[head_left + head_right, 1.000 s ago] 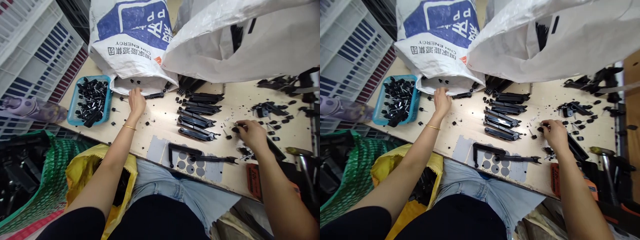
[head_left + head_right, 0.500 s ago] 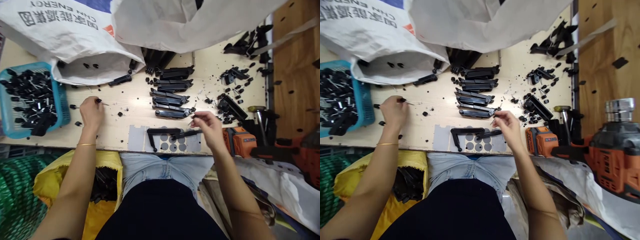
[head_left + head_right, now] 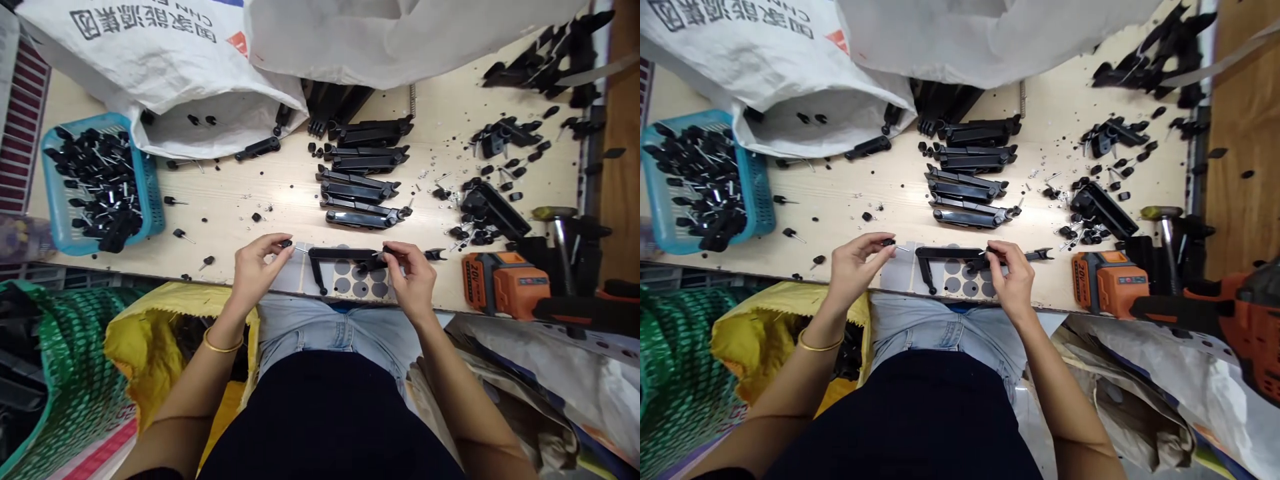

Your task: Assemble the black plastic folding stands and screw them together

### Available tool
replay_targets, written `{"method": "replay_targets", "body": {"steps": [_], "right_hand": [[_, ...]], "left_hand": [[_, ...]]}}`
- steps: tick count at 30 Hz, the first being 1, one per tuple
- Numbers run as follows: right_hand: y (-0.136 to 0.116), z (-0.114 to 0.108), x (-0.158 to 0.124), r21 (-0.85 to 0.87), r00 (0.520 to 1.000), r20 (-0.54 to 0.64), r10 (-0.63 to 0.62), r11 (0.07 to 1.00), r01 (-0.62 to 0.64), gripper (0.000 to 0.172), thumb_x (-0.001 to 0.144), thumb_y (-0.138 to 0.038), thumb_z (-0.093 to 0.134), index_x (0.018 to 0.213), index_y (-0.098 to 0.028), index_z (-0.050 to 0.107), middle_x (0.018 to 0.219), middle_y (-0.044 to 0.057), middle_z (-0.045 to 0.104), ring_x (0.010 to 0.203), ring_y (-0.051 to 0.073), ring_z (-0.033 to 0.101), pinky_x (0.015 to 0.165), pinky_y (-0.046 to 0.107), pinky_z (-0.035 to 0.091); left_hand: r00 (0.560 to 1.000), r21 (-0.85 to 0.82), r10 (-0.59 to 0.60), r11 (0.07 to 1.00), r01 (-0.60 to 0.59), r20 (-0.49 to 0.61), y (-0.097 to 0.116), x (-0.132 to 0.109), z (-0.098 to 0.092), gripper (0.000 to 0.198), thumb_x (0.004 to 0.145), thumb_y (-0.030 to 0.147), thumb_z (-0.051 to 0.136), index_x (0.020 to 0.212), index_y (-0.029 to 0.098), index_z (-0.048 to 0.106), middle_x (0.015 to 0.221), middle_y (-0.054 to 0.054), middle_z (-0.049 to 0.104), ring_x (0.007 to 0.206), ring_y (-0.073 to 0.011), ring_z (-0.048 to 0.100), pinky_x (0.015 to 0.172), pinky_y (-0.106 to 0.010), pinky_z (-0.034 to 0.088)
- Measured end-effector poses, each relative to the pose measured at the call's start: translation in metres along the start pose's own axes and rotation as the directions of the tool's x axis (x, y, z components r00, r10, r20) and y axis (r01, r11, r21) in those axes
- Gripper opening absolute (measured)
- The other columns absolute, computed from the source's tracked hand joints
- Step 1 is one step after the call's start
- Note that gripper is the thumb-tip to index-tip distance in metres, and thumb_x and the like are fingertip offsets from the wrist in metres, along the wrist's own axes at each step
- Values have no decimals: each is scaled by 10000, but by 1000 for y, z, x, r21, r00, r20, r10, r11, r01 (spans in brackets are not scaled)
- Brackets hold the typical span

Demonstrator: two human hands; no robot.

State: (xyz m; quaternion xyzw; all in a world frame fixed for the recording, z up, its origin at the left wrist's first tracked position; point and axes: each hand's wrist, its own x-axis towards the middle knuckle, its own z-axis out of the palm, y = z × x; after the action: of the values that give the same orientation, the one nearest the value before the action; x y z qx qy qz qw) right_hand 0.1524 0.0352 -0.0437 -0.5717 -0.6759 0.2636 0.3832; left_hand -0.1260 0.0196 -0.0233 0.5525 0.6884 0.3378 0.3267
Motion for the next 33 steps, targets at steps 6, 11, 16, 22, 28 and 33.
{"method": "replay_targets", "body": {"steps": [6,11,16,22,28,33], "right_hand": [[-1,3,4,-146,945,180,-271,943,299,157,878,-163,559,1002,-200,650,955,74,706,914,193,647,832,368,544],[16,16,1,-145,961,96,-259,952,271,159,892,-199,547,1002,-215,661,969,68,719,909,201,660,816,400,540],[26,19,-8,-132,959,118,-258,953,273,278,885,-206,534,1145,-230,629,1104,94,690,1031,232,643,881,451,521],[32,17,-11,-137,934,164,-317,930,340,373,895,-168,487,1255,-219,571,1167,122,655,1078,233,623,879,436,518],[39,10,-17,-248,893,204,-401,861,443,538,875,-148,520,1400,-215,427,1231,155,594,1111,252,572,917,448,479],[47,9,-23,-316,859,331,-390,812,490,656,893,-188,491,1492,-227,226,1278,148,562,1164,257,540,993,505,426]], "left_hand": [[1000,48,0,999,0,-2,6,0,19,205,788,242,664,987,198,685,714,16,714,740,-136,691,730,-235,536],[988,154,151,977,-145,-26,7,3,24,172,791,167,647,962,166,673,795,-6,720,687,-119,672,708,-228,537],[942,321,336,893,-316,-7,10,-1,34,185,870,137,544,1032,154,630,918,-57,707,812,-149,669,771,-270,539],[850,413,465,743,-527,248,11,3,26,208,907,140,507,1054,158,653,996,-90,721,890,-199,675,809,-347,545],[755,264,540,718,-644,372,4,33,10,168,783,268,715,927,185,703,928,-46,748,1025,-225,655,894,-380,529],[779,281,508,737,-614,368,-2,28,18,194,809,290,686,961,170,693,928,-78,736,909,-209,688,819,-345,552]]}}
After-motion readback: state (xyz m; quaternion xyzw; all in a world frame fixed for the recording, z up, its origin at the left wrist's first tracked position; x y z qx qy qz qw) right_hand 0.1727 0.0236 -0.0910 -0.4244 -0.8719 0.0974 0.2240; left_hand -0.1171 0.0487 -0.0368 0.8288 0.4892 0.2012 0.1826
